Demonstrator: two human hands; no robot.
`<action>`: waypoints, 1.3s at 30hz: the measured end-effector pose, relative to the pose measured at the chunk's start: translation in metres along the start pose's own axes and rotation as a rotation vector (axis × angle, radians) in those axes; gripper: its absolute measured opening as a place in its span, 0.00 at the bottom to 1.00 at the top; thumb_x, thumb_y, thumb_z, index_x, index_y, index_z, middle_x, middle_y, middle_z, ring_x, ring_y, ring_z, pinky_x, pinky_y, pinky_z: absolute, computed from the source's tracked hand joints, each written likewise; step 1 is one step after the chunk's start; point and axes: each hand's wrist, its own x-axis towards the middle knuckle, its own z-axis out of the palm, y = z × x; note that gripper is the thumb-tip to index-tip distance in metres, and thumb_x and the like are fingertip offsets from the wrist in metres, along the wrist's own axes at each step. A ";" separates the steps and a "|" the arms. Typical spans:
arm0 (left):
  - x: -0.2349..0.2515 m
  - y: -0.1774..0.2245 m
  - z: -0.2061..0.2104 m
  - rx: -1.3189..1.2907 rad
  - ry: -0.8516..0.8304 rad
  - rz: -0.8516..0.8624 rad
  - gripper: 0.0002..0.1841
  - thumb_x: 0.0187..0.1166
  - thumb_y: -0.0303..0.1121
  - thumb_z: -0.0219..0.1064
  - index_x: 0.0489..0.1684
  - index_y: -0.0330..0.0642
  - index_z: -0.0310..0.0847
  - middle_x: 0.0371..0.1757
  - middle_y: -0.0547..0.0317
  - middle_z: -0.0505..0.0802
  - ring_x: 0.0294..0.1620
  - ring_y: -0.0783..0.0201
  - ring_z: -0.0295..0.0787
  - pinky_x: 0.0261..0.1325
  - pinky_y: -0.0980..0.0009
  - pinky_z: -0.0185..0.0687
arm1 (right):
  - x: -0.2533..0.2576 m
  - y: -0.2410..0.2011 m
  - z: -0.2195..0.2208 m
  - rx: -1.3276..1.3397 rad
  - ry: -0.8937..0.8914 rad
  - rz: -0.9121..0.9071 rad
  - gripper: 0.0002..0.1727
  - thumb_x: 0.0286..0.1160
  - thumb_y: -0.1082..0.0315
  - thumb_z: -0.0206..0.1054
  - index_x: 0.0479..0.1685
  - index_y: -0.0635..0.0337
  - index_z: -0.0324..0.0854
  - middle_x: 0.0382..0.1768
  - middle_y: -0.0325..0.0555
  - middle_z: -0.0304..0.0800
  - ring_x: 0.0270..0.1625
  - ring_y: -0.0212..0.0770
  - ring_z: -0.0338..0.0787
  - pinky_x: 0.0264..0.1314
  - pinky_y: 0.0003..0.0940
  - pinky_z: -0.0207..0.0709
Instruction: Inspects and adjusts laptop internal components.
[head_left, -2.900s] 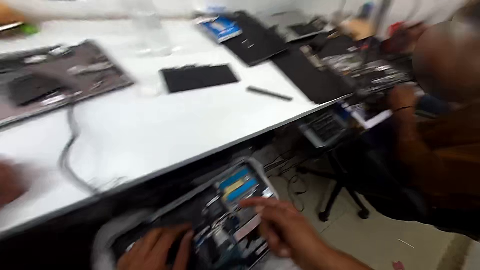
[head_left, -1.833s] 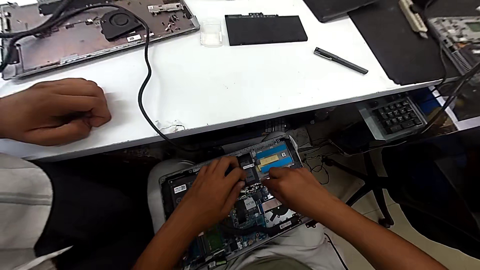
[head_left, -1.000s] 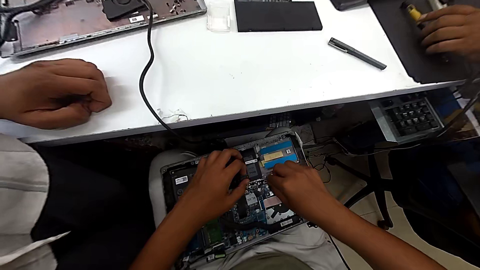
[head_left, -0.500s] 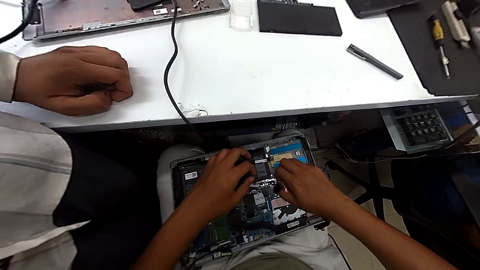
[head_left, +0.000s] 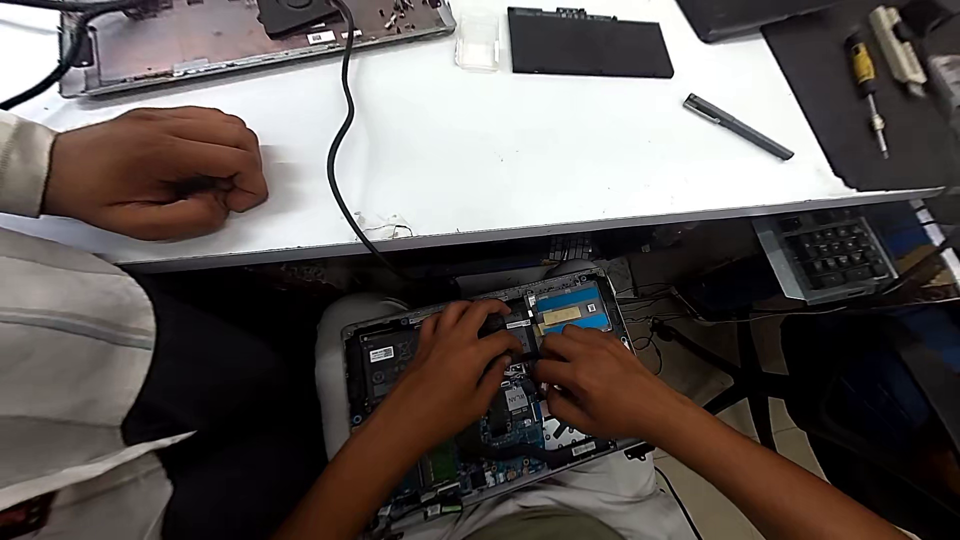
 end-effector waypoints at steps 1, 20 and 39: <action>0.000 0.000 0.000 -0.001 0.004 0.003 0.12 0.80 0.49 0.60 0.50 0.71 0.91 0.75 0.72 0.81 0.78 0.54 0.70 0.70 0.43 0.68 | -0.002 0.002 0.000 0.029 0.027 -0.001 0.11 0.77 0.56 0.62 0.40 0.43 0.90 0.40 0.31 0.84 0.45 0.35 0.82 0.42 0.34 0.76; -0.005 0.013 0.000 0.084 -0.116 -0.077 0.27 0.62 0.57 0.78 0.64 0.71 0.83 0.83 0.69 0.73 0.84 0.48 0.63 0.74 0.38 0.64 | -0.072 -0.014 -0.022 0.235 0.412 0.454 0.16 0.84 0.57 0.63 0.63 0.46 0.89 0.44 0.27 0.90 0.40 0.24 0.86 0.41 0.26 0.84; -0.063 0.095 0.005 0.058 0.049 0.074 0.20 0.89 0.45 0.53 0.59 0.47 0.90 0.59 0.52 0.93 0.58 0.50 0.92 0.57 0.50 0.89 | -0.128 -0.017 -0.012 -0.005 0.391 0.742 0.11 0.80 0.56 0.65 0.50 0.44 0.91 0.32 0.29 0.83 0.32 0.29 0.83 0.32 0.33 0.81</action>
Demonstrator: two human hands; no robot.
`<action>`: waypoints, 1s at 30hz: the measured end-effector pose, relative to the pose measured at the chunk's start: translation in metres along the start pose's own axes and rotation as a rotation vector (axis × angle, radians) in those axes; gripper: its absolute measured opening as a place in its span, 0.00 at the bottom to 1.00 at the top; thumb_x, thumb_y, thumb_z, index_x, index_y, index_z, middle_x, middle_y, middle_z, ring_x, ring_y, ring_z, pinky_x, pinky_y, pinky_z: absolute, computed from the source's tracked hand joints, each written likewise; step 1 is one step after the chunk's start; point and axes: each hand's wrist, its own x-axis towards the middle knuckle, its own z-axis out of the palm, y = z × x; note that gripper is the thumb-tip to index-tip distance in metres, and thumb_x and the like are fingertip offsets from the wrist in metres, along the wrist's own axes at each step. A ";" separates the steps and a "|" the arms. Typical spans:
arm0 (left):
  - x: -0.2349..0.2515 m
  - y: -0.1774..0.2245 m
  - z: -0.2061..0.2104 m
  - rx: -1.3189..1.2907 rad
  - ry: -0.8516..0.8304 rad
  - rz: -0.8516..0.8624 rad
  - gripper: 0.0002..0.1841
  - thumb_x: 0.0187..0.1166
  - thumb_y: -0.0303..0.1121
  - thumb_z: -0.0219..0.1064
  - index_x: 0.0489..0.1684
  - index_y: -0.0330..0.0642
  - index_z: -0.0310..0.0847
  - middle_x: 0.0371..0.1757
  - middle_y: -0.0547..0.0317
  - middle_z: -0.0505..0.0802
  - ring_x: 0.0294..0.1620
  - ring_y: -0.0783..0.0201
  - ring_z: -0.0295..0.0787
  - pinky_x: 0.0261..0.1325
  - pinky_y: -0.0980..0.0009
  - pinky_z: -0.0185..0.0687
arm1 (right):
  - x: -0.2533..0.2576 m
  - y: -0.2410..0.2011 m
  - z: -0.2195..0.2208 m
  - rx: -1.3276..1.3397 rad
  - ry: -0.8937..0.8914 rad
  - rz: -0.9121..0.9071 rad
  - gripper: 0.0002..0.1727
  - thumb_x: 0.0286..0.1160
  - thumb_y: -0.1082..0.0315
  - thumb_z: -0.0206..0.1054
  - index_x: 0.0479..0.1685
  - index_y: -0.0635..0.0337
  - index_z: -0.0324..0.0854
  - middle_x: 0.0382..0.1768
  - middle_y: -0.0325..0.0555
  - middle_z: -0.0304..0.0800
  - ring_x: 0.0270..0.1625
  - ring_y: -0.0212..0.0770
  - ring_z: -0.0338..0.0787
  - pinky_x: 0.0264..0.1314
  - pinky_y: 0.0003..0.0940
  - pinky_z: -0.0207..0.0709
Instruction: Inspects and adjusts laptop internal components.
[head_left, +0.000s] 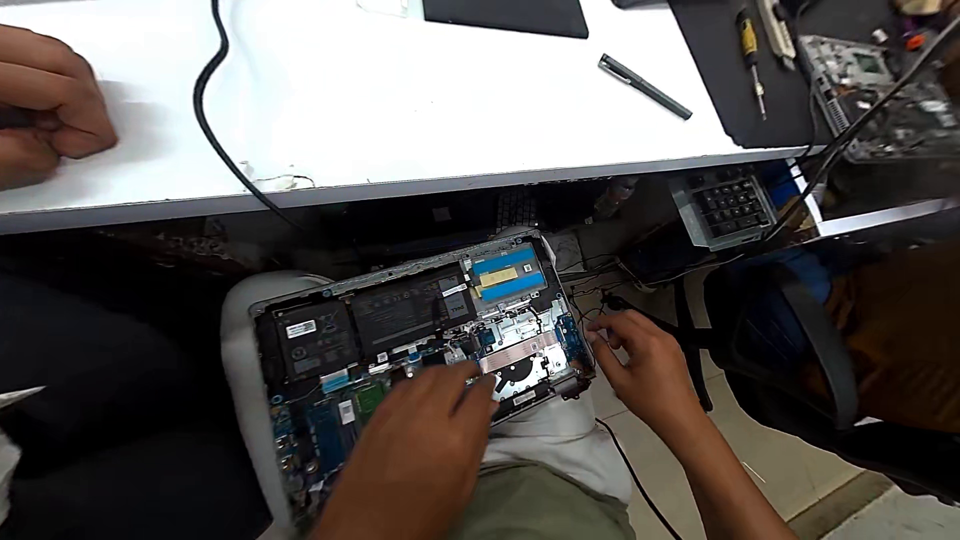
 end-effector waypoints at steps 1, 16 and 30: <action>0.000 0.009 0.012 0.015 -0.005 0.010 0.21 0.89 0.44 0.52 0.61 0.45 0.89 0.62 0.50 0.92 0.60 0.49 0.91 0.59 0.51 0.88 | -0.002 0.003 0.000 -0.012 0.007 0.018 0.10 0.79 0.56 0.65 0.50 0.44 0.90 0.32 0.29 0.83 0.32 0.29 0.83 0.32 0.33 0.81; -0.014 0.000 0.038 0.044 0.000 0.023 0.20 0.87 0.38 0.55 0.71 0.45 0.83 0.75 0.48 0.85 0.75 0.45 0.83 0.70 0.49 0.83 | -0.032 -0.014 0.004 0.124 -0.146 -0.193 0.18 0.77 0.43 0.70 0.57 0.39 0.92 0.47 0.29 0.84 0.53 0.30 0.83 0.52 0.33 0.81; -0.020 0.012 0.055 0.088 -0.025 0.055 0.16 0.85 0.38 0.59 0.57 0.42 0.90 0.55 0.49 0.92 0.56 0.47 0.90 0.55 0.54 0.88 | -0.038 0.030 0.030 0.562 -0.241 0.127 0.49 0.55 0.39 0.85 0.86 0.34 0.72 0.65 0.34 0.83 0.52 0.34 0.87 0.41 0.30 0.86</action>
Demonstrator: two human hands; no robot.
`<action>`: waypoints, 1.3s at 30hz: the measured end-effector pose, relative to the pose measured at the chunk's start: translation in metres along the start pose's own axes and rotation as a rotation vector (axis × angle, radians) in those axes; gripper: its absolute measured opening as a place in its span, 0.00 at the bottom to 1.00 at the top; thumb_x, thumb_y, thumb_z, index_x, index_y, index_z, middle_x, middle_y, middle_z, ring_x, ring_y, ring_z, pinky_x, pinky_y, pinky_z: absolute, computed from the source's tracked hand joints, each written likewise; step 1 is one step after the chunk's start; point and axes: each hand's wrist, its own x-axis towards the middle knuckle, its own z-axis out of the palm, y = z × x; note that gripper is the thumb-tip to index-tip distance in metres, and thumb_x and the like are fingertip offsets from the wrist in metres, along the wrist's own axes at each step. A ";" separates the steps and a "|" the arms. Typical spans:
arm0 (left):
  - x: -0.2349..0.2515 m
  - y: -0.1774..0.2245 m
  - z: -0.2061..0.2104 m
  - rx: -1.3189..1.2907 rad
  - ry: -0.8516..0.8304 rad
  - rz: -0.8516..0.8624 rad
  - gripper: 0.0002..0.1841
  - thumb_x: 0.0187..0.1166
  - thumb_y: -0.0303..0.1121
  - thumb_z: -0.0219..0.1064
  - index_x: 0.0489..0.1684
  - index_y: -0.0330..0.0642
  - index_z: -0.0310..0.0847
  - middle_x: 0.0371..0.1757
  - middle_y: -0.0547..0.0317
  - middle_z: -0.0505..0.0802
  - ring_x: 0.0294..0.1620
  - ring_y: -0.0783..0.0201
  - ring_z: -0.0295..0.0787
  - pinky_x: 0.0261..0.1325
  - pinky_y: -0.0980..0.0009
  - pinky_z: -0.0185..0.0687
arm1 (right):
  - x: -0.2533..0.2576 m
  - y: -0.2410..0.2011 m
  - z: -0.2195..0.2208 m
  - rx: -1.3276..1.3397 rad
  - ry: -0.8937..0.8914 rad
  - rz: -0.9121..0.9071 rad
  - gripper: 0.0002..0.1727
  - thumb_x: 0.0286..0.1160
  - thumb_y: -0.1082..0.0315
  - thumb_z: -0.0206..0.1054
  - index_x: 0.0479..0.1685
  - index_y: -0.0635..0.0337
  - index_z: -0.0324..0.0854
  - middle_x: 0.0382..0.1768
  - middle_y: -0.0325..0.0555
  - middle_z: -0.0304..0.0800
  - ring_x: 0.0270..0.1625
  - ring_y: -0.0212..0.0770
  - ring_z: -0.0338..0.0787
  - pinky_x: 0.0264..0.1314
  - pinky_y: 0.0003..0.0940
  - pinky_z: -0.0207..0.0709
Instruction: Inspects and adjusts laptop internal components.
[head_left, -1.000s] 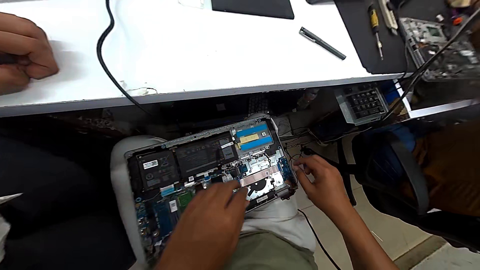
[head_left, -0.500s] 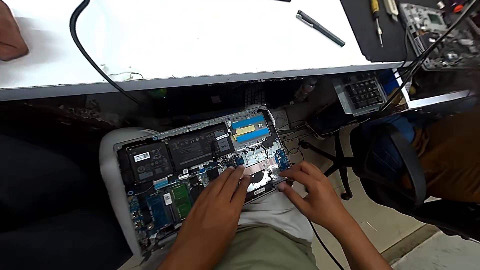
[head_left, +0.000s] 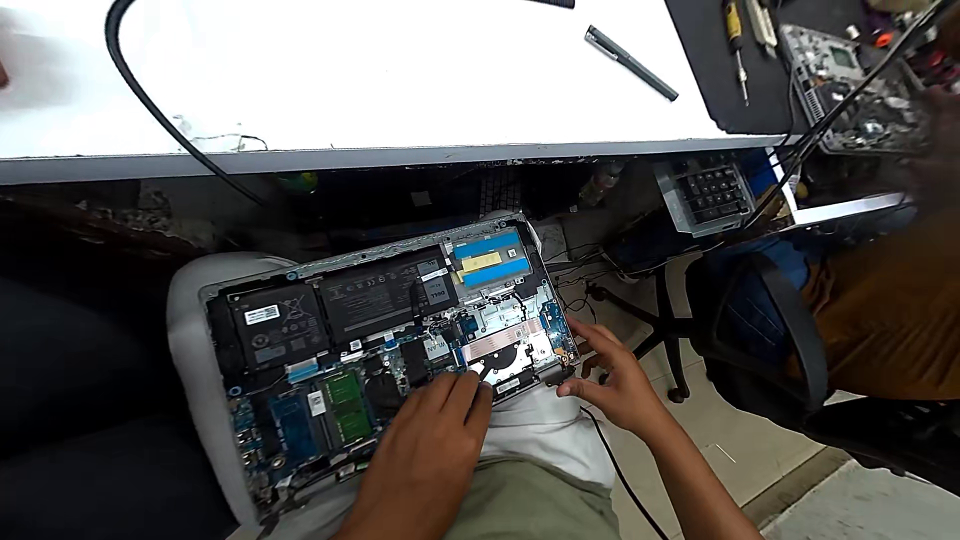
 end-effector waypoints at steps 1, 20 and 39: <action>-0.001 -0.001 0.001 0.007 0.009 0.009 0.15 0.84 0.37 0.59 0.57 0.41 0.89 0.55 0.50 0.92 0.56 0.47 0.90 0.54 0.54 0.88 | 0.001 0.001 0.001 0.022 -0.003 0.001 0.49 0.55 0.40 0.85 0.86 0.34 0.73 0.64 0.35 0.83 0.51 0.34 0.88 0.41 0.29 0.86; -0.028 -0.015 -0.031 -0.085 0.103 -0.032 0.16 0.90 0.39 0.57 0.66 0.49 0.87 0.66 0.57 0.92 0.67 0.57 0.90 0.67 0.58 0.87 | 0.005 -0.044 -0.005 -0.356 0.046 -0.053 0.47 0.63 0.24 0.69 0.84 0.36 0.74 0.76 0.36 0.77 0.72 0.37 0.81 0.62 0.43 0.86; -0.110 -0.073 -0.088 -0.022 0.450 -0.530 0.17 0.86 0.40 0.60 0.58 0.45 0.93 0.55 0.54 0.95 0.57 0.58 0.92 0.58 0.59 0.88 | 0.032 -0.075 0.059 -0.779 0.041 -0.471 0.19 0.85 0.52 0.60 0.67 0.41 0.88 0.62 0.36 0.89 0.67 0.46 0.85 0.65 0.51 0.80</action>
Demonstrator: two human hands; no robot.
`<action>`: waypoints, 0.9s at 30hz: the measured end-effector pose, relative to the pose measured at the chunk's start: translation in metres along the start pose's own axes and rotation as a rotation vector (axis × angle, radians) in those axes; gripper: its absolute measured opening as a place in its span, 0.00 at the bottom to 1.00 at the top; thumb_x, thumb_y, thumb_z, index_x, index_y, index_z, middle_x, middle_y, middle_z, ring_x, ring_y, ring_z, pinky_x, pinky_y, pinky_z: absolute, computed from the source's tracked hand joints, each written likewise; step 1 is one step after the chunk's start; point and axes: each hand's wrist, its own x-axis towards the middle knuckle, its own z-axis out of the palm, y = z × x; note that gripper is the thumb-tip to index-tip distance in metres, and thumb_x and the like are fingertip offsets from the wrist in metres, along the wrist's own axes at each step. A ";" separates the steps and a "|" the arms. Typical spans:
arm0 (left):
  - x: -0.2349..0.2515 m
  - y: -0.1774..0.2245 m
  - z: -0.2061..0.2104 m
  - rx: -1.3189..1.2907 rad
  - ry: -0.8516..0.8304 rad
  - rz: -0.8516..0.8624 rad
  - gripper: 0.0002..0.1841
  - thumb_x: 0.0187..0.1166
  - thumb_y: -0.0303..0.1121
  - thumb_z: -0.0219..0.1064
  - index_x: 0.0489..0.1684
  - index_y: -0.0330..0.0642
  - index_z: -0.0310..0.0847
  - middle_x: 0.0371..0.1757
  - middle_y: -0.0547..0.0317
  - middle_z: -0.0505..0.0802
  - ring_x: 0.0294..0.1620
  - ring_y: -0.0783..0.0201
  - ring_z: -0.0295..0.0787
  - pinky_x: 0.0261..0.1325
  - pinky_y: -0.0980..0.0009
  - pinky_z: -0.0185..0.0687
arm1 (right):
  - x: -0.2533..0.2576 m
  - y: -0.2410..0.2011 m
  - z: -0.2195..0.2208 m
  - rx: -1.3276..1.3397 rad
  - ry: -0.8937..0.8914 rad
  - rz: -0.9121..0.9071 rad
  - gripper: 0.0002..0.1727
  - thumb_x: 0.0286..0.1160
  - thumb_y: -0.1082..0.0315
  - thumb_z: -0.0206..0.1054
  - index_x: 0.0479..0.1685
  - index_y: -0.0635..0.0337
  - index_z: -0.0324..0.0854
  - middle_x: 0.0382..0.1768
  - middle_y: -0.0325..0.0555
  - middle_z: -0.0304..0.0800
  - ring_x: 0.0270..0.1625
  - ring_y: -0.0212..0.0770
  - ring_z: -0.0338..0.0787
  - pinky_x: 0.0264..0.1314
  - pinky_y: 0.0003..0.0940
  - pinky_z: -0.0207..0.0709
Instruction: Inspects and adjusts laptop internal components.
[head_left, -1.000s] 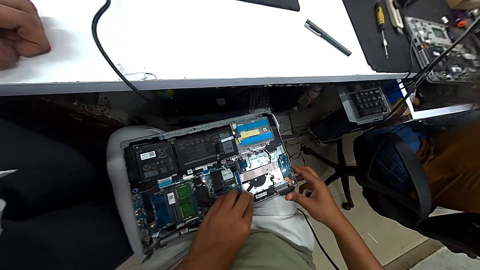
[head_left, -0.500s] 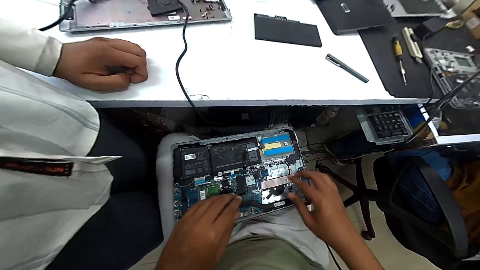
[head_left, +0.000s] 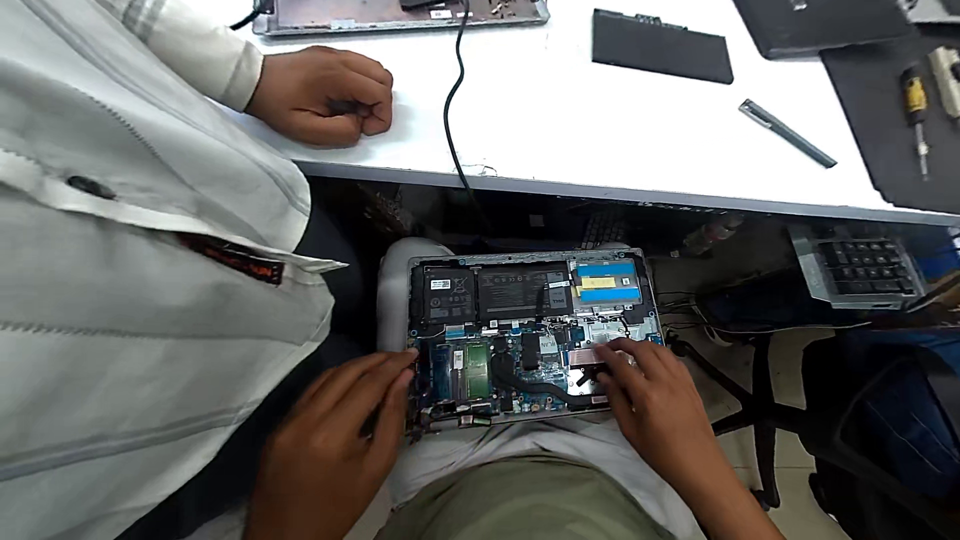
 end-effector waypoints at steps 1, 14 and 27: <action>-0.002 -0.001 -0.001 -0.004 0.020 -0.018 0.16 0.85 0.40 0.61 0.57 0.45 0.93 0.54 0.53 0.95 0.56 0.59 0.93 0.57 0.60 0.88 | 0.001 0.002 0.000 0.001 0.011 0.002 0.18 0.84 0.52 0.61 0.65 0.41 0.89 0.60 0.36 0.89 0.65 0.46 0.85 0.62 0.50 0.80; -0.024 -0.007 0.014 0.013 -0.053 -0.155 0.16 0.84 0.47 0.61 0.54 0.53 0.94 0.50 0.66 0.95 0.52 0.67 0.92 0.53 0.65 0.90 | 0.022 0.004 0.008 0.052 -0.012 -0.046 0.13 0.79 0.53 0.65 0.49 0.38 0.96 0.51 0.32 0.89 0.56 0.42 0.85 0.54 0.48 0.77; -0.039 0.007 0.030 0.095 -0.324 0.023 0.18 0.81 0.55 0.62 0.54 0.58 0.92 0.56 0.67 0.92 0.61 0.61 0.87 0.59 0.58 0.85 | -0.003 -0.022 -0.001 -0.152 -0.073 -0.030 0.21 0.82 0.61 0.57 0.67 0.49 0.90 0.63 0.41 0.94 0.68 0.47 0.91 0.74 0.53 0.79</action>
